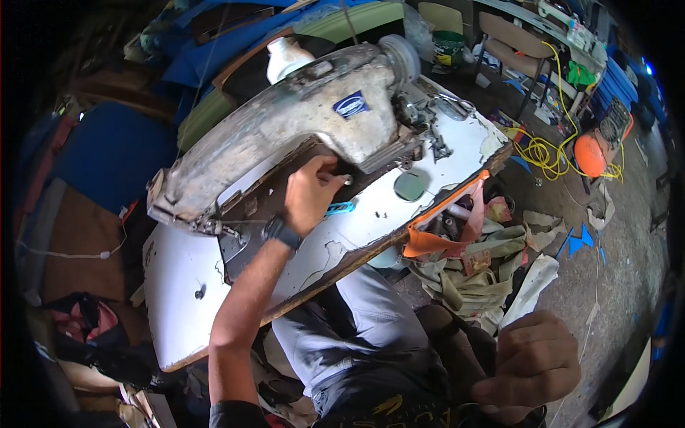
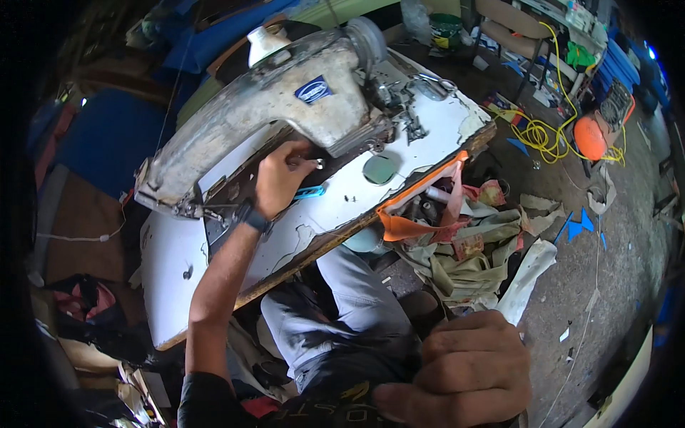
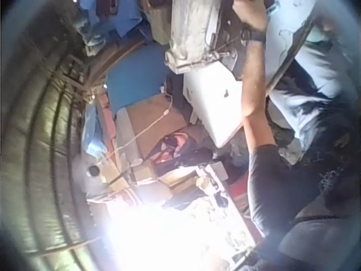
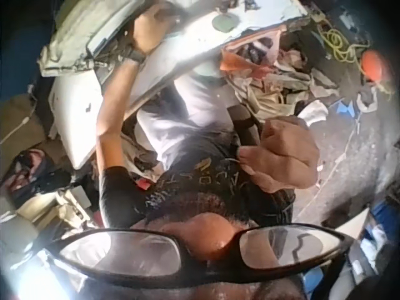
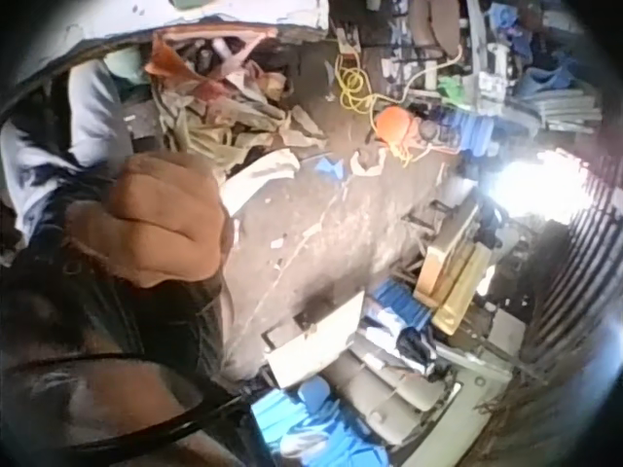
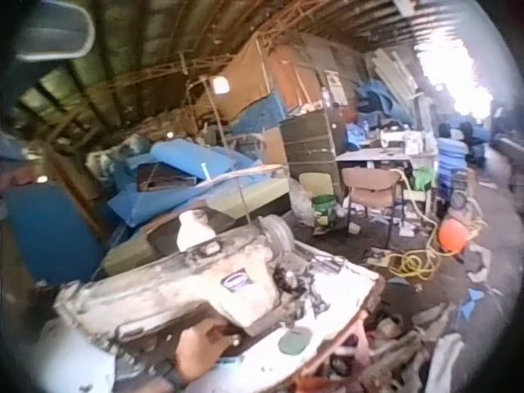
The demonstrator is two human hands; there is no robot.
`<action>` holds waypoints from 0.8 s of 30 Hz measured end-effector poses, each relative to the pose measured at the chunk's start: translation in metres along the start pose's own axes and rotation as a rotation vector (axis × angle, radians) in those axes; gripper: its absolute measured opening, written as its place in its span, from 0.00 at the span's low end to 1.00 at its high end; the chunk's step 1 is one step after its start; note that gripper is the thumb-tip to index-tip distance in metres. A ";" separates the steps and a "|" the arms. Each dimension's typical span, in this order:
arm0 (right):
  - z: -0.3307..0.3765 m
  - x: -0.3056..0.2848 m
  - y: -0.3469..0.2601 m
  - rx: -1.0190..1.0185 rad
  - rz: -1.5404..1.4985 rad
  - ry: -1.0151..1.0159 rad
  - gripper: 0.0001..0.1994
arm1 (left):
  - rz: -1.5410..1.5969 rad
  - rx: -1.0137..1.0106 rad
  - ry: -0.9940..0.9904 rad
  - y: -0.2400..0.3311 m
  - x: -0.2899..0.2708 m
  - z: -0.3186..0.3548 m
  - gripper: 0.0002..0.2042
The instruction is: The person threads a sewing machine by hand, routing thread through the upper tension guides, handling the bobbin, and passing the thread through the needle.
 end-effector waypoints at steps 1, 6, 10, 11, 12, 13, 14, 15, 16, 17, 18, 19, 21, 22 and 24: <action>0.002 0.002 0.006 0.027 0.072 -0.068 0.10 | -0.092 0.063 0.121 0.021 -0.008 0.003 0.13; 0.012 -0.001 0.025 -0.030 0.105 0.049 0.07 | -0.281 0.585 -0.111 0.122 0.051 0.011 0.12; 0.010 -0.006 0.017 -0.048 0.136 -0.021 0.07 | -0.777 0.673 -0.371 0.117 0.137 -0.017 0.12; 0.010 -0.004 0.015 -0.053 0.112 -0.038 0.06 | -0.887 0.663 -0.408 0.107 0.143 -0.020 0.10; 0.014 -0.001 0.021 -0.045 0.141 -0.024 0.05 | -0.885 0.620 -0.453 0.093 0.148 -0.022 0.08; 0.013 -0.005 0.021 -0.022 0.242 -0.016 0.05 | -0.821 0.765 -0.333 0.108 0.146 -0.018 0.03; 0.014 -0.010 0.019 -0.006 0.180 -0.023 0.07 | -0.794 0.750 -0.412 0.110 0.154 -0.019 0.04; 0.015 -0.011 0.020 -0.008 0.075 -0.031 0.08 | -0.807 0.683 -0.415 0.106 0.147 -0.019 0.04; 0.017 -0.014 0.020 0.003 0.142 -0.027 0.08 | -0.804 0.685 -0.415 0.100 0.146 -0.021 0.04; 0.019 -0.008 0.021 -0.002 0.078 -0.070 0.09 | -0.816 0.671 -0.409 0.093 0.144 -0.025 0.05; 0.021 -0.004 0.021 0.004 0.013 -0.106 0.10 | -0.827 0.686 -0.412 0.095 0.148 -0.025 0.04; 0.020 -0.003 0.020 0.007 0.043 -0.105 0.10 | -0.850 0.683 -0.408 0.097 0.147 -0.025 0.04; 0.019 -0.010 0.016 -0.012 0.009 -0.012 0.10 | -0.870 0.699 -0.414 0.105 0.155 -0.026 0.04; 0.020 -0.010 0.016 -0.012 0.015 -0.023 0.11 | -0.904 0.686 -0.420 0.105 0.157 -0.028 0.03; 0.021 -0.008 0.016 0.007 0.020 -0.009 0.11 | -0.897 0.694 -0.415 0.109 0.157 -0.026 0.03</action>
Point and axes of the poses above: each hand's wrist, its own z-axis away from the middle knuckle, its own x-axis out of the palm, y = z × x, the point moved 10 cm from there along -z, towards the middle knuckle, and after that the axes turned 2 degrees about -x, right-handed, at the moved point
